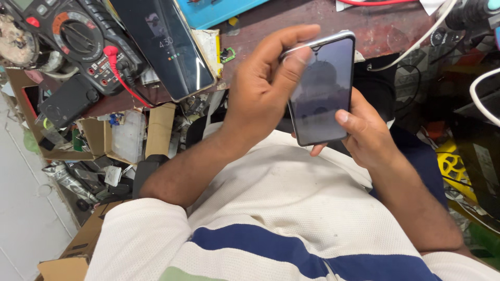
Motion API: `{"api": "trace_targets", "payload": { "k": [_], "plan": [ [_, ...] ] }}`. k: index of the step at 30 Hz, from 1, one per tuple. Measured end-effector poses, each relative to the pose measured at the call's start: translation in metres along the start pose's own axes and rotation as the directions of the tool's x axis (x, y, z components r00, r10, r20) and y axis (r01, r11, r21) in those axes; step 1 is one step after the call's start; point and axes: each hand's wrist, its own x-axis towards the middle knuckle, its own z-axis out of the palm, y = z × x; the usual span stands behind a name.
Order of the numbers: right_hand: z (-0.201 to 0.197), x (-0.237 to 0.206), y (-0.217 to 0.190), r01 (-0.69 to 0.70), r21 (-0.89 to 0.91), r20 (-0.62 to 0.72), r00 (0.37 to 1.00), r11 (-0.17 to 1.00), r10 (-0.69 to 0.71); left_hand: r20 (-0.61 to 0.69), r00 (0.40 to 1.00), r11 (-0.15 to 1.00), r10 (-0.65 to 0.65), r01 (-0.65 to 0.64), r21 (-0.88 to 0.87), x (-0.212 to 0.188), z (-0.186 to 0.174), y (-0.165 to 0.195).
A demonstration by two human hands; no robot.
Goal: The person pries at the inside of a disassembled smartphone lying on the workbench using a blue pry tool, working around the camera area and removing small components by hand. They then lift the phone, reattach the back cover, power the phone on, and tap through the screen to test the camera.
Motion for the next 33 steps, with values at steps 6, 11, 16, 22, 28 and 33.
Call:
{"api": "trace_targets", "payload": {
  "k": [6,11,16,22,28,33],
  "plan": [
    [-0.007,-0.002,0.006,-0.002,0.04,-0.089,0.996,0.999,0.006,0.119,0.977,0.975,0.176,-0.19,0.116,-0.001,-0.002,0.012],
    [-0.006,-0.004,0.007,0.003,0.027,-0.085,0.996,1.0,-0.001,0.117,0.987,0.985,0.109,-0.123,0.12,0.001,0.001,0.02],
    [0.0,-0.002,0.005,0.018,0.001,-0.058,0.998,1.0,-0.018,0.031,0.998,0.992,-0.05,0.046,0.115,-0.003,-0.001,0.011],
    [0.003,-0.002,0.004,0.042,0.038,-0.097,0.995,0.998,-0.039,0.092,0.989,0.991,0.118,-0.123,0.059,-0.005,-0.005,0.003],
    [0.002,0.0,0.012,0.044,-0.07,-0.207,0.977,0.997,-0.058,0.135,0.985,0.939,0.108,-0.145,0.312,-0.009,-0.006,0.01],
    [0.004,-0.001,0.008,0.073,0.25,-0.181,0.983,0.966,-0.027,0.123,0.981,0.965,0.15,-0.172,0.196,-0.009,-0.004,0.011]
  ]
}}
